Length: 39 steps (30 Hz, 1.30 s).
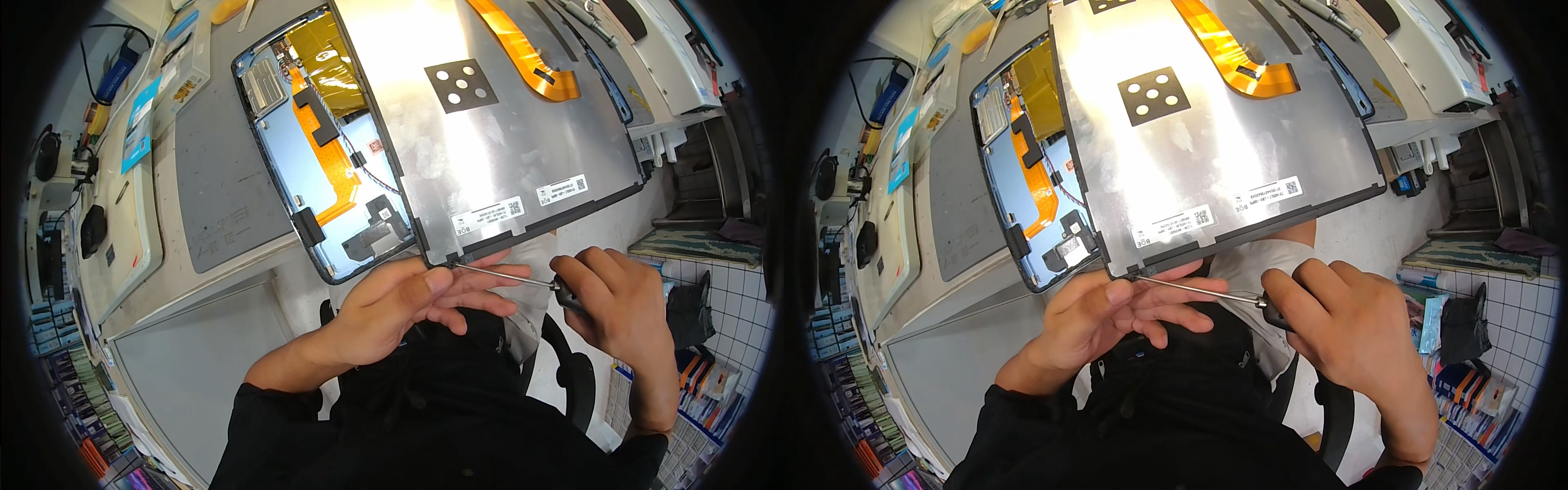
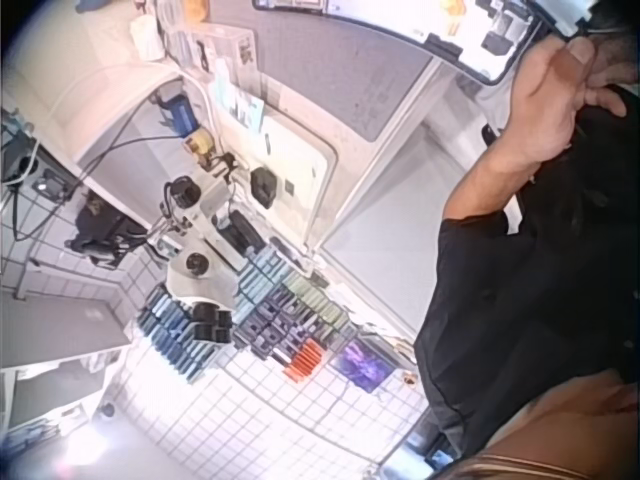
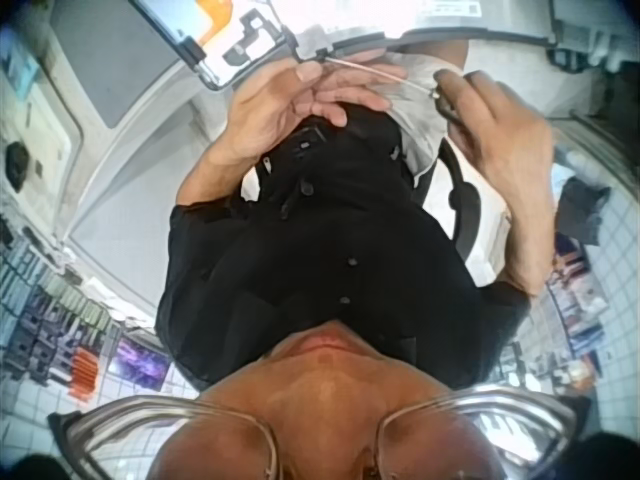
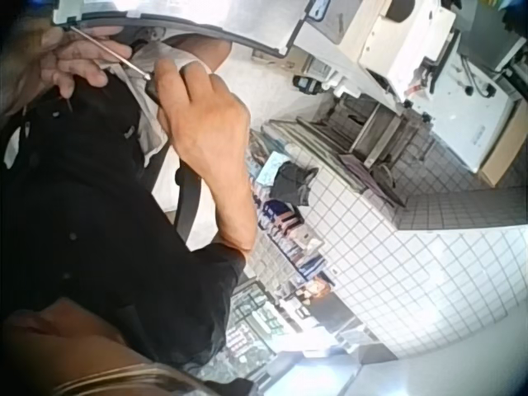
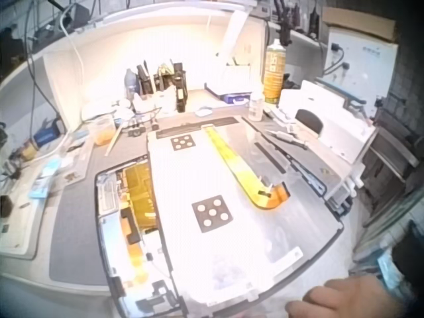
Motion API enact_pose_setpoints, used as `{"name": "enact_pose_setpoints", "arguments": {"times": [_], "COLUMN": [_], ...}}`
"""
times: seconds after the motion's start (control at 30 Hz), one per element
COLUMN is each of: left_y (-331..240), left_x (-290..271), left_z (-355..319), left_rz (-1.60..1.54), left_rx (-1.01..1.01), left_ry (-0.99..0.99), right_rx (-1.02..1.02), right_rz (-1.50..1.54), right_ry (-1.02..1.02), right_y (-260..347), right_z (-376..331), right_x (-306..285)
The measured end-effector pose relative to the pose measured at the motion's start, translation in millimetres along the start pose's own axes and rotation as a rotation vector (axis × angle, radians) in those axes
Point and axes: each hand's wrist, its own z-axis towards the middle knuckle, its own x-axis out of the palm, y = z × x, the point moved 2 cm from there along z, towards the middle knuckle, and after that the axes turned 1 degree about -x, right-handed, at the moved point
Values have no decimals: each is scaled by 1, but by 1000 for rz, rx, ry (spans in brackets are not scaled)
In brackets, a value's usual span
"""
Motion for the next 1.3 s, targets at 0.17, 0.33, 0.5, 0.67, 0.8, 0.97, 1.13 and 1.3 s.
{"name": "enact_pose_setpoints", "arguments": {"times": [0.17,0.33,0.5,0.67,0.8,0.97,1.13,1.3], "left_y": [2,2,0,2,4,4,4,3], "left_x": [-1,-1,0,0,-1,2,1,2], "left_z": [0,0,1,0,1,0,1,0], "left_rz": [-7,-2,4,-15,-78,-130,-134,-132], "left_rx": [15,20,15,21,36,45,46,35], "left_ry": [1,-5,-9,-18,12,23,15,7], "right_rx": [-25,-72,-46,70,134,193,213,212], "right_rz": [54,107,159,194,197,207,182,180], "right_ry": [-33,-69,-63,17,77,93,134,173], "right_y": [-5,-8,-3,11,18,22,25,26], "right_z": [-1,-1,0,-10,-16,-16,-13,-11], "right_x": [10,18,19,11,-2,-8,-11,-14]}}
